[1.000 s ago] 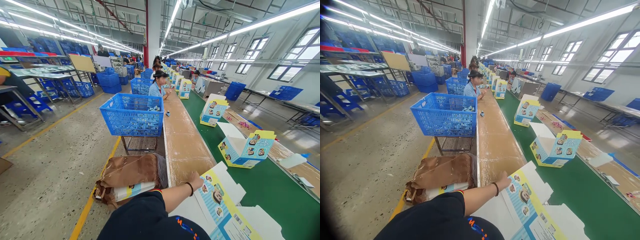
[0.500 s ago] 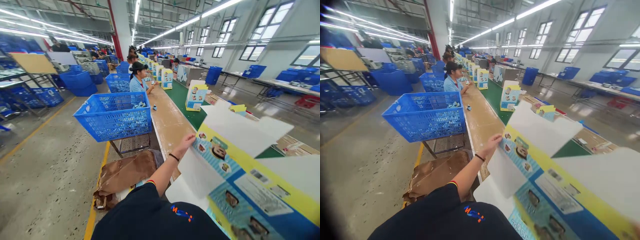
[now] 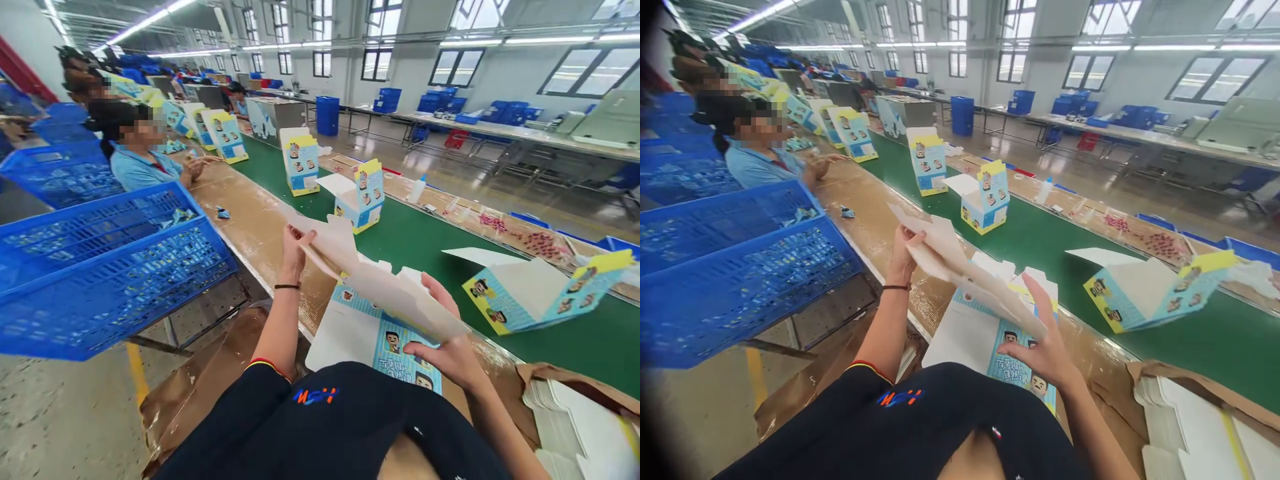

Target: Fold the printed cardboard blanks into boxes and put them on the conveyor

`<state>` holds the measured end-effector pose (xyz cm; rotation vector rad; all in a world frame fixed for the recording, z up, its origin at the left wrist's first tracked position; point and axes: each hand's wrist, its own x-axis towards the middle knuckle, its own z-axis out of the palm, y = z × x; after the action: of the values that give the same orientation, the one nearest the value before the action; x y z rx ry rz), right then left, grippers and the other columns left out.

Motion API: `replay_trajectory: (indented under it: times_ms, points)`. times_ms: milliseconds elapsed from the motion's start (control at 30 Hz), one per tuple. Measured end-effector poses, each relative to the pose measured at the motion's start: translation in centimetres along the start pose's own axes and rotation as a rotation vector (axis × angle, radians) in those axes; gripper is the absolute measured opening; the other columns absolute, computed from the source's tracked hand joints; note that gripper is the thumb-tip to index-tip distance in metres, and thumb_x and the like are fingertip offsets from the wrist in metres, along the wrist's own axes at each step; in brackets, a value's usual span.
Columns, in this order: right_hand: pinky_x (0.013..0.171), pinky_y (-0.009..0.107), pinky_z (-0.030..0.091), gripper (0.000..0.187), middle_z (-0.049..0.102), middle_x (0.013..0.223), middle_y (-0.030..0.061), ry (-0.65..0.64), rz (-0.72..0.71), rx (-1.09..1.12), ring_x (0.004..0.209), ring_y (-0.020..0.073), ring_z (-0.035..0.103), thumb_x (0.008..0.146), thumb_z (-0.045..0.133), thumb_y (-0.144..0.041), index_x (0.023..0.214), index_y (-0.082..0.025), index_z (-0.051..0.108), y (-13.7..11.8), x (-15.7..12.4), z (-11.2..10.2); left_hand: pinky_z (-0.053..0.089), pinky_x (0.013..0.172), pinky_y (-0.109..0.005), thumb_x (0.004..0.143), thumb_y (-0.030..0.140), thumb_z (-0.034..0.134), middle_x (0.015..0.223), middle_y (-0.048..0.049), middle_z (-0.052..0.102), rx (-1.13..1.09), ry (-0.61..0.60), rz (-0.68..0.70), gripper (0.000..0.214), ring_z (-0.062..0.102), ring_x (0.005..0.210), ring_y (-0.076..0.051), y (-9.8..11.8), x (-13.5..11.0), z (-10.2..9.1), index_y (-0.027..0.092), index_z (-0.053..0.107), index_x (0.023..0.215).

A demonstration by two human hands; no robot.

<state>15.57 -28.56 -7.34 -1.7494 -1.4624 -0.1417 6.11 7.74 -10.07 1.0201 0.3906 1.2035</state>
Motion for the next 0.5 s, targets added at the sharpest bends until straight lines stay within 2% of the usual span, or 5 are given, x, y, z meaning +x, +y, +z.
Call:
replay_trajectory:
  times_ms: [100, 200, 300, 400, 500]
  points:
    - [0.124, 0.061, 0.036, 0.123, 0.022, 0.171, 0.0158, 0.003, 0.096, 0.067, 0.156, 0.0403, 0.031, 0.079, 0.079, -0.074, 0.169, -0.031, 0.007, 0.6, -1.5, 2.5, 0.055, 0.092, -0.035, 0.034, 0.038, 0.102, 0.099, -0.0037, 0.074, 0.077, -0.119, -0.042, 0.076, 0.070, 0.097, -0.021, -0.5, -1.7, 0.1, 0.023, 0.057, 0.092]
    - [0.129, 0.061, 0.026, 0.130, 0.012, 0.173, 0.0153, 0.078, 0.119, 0.124, 0.160, 0.0399, 0.017, 0.076, 0.078, -0.078, 0.168, -0.031, 0.000, 0.3, -1.3, 4.4, 0.058, 0.088, -0.035, 0.057, 0.045, 0.095, 0.095, -0.0055, 0.077, 0.159, -0.289, -0.101, 0.052, 0.073, 0.097, -0.023, 0.3, -4.1, 1.2, 0.021, 0.067, 0.094]
    - [0.131, 0.058, 0.022, 0.121, 0.008, 0.175, 0.0125, 0.218, 0.153, 0.197, 0.163, 0.0349, 0.011, 0.083, 0.065, -0.083, 0.168, -0.031, -0.002, -1.0, 0.6, 4.5, 0.061, 0.075, -0.032, 0.073, 0.054, 0.085, 0.079, -0.0019, 0.076, 0.221, -0.341, -0.068, 0.039, 0.072, 0.075, -0.018, 3.2, -6.0, 3.0, 0.019, 0.074, 0.085]
    - [0.133, 0.054, 0.023, 0.106, 0.014, 0.175, 0.0087, 0.335, 0.184, 0.257, 0.162, 0.0312, 0.015, 0.089, 0.053, -0.085, 0.168, -0.030, 0.009, -3.0, 2.6, 3.3, 0.061, 0.068, -0.029, 0.074, 0.055, 0.086, 0.075, 0.0008, 0.075, 0.237, -0.332, 0.091, 0.038, 0.068, 0.066, -0.015, 7.2, -6.4, 4.8, 0.019, 0.077, 0.082]
    - [0.130, 0.049, 0.032, 0.092, 0.037, 0.168, 0.0099, 0.432, 0.310, 0.357, 0.156, 0.0308, 0.034, 0.092, 0.044, -0.085, 0.163, -0.026, 0.035, -4.4, 3.5, 2.7, 0.058, 0.062, -0.026, 0.075, 0.051, 0.087, 0.071, 0.0025, 0.072, 0.309, -0.360, 0.151, 0.031, 0.064, 0.063, -0.013, 9.3, -5.8, 5.7, 0.022, 0.079, 0.079]
